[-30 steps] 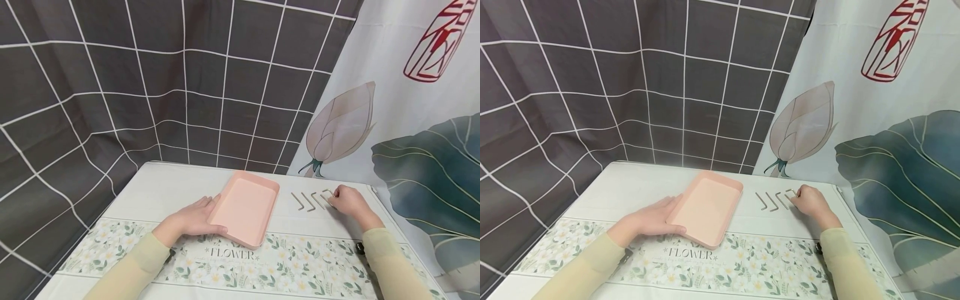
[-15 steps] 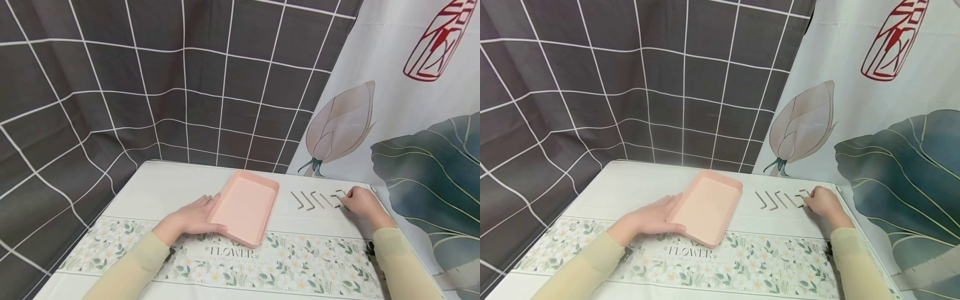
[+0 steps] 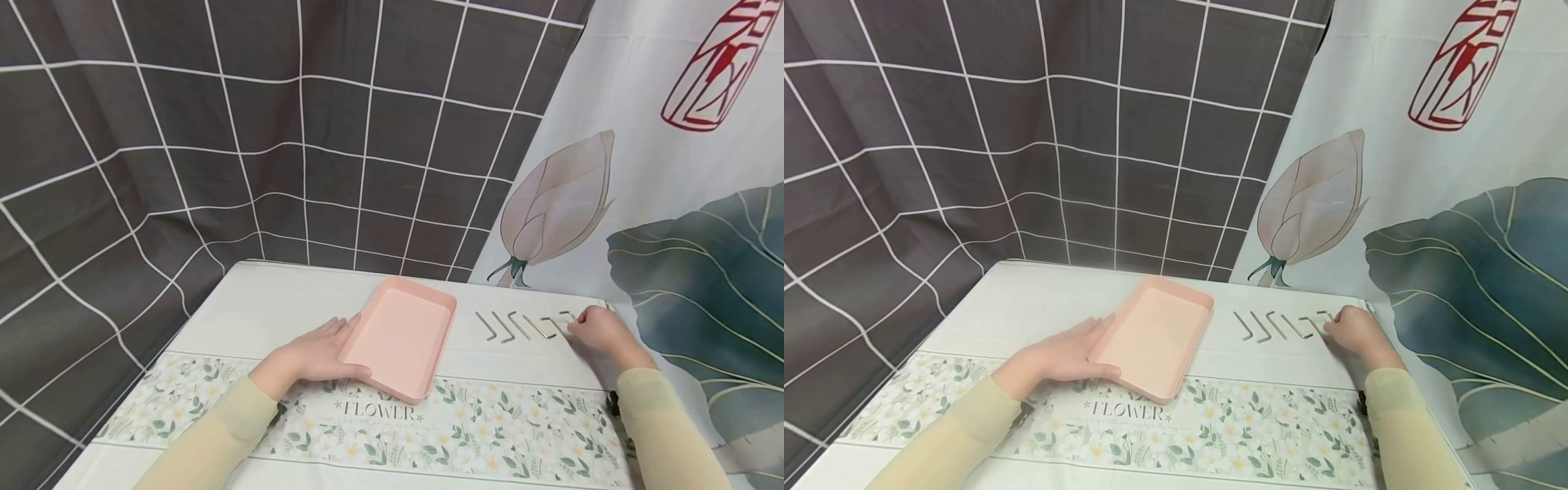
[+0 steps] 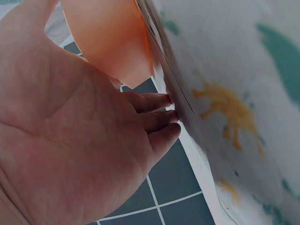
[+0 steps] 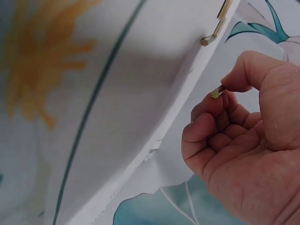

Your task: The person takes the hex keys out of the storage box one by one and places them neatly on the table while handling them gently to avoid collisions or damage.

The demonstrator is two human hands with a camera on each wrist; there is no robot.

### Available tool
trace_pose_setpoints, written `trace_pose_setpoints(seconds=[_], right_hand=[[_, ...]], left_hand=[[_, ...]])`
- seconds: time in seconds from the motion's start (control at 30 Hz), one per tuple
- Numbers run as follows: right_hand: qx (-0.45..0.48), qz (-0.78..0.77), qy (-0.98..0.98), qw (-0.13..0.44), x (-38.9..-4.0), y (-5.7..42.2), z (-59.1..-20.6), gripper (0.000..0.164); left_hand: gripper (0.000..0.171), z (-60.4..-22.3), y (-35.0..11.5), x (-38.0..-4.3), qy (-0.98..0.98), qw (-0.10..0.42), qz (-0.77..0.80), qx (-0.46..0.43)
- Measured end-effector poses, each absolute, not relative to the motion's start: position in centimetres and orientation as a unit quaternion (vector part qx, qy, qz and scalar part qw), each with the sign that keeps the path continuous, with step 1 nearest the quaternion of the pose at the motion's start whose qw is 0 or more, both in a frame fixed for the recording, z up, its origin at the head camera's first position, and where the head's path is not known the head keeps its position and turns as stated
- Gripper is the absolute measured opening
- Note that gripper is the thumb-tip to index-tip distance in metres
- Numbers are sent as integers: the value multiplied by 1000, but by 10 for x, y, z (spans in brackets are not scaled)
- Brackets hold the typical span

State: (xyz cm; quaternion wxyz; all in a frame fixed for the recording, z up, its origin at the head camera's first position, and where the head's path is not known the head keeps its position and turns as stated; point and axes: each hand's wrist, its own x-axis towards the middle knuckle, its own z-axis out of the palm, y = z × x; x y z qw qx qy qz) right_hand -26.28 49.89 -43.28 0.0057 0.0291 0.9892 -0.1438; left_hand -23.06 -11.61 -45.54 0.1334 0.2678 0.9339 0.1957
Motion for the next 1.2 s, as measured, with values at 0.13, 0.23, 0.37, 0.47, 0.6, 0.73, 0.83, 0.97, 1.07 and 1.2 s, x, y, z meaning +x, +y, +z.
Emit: trace_pose_setpoints(seconds=[0.13,0.23,0.37,0.47,0.6,0.73,0.83,0.97,1.07,1.2], right_hand=[[30,-136,990,20,-264,501,-433,33],[27,-131,991,25,-266,503,-436,37],[22,-129,991,24,-268,506,-440,40],[19,-127,991,26,-269,508,-442,42],[19,-127,991,36,-270,508,-442,42],[19,-126,991,47,-271,508,-442,39],[21,-119,991,56,-273,509,-441,34],[24,-113,991,64,-275,509,-440,30],[19,-114,991,64,-275,509,-442,33],[10,-114,992,59,-274,509,-444,39]], left_hand=[[128,-456,-116,-231,934,134,198,265],[128,-458,-116,-232,934,134,199,265],[129,-458,-116,-233,933,134,200,267],[130,-457,-116,-233,933,133,200,268],[131,-457,-117,-232,933,132,199,269],[130,-458,-116,-232,933,131,201,269],[130,-460,-117,-232,933,130,201,269],[130,-460,-117,-233,933,130,201,268],[130,-459,-117,-233,933,132,202,267],[130,-458,-116,-232,933,134,203,267]])
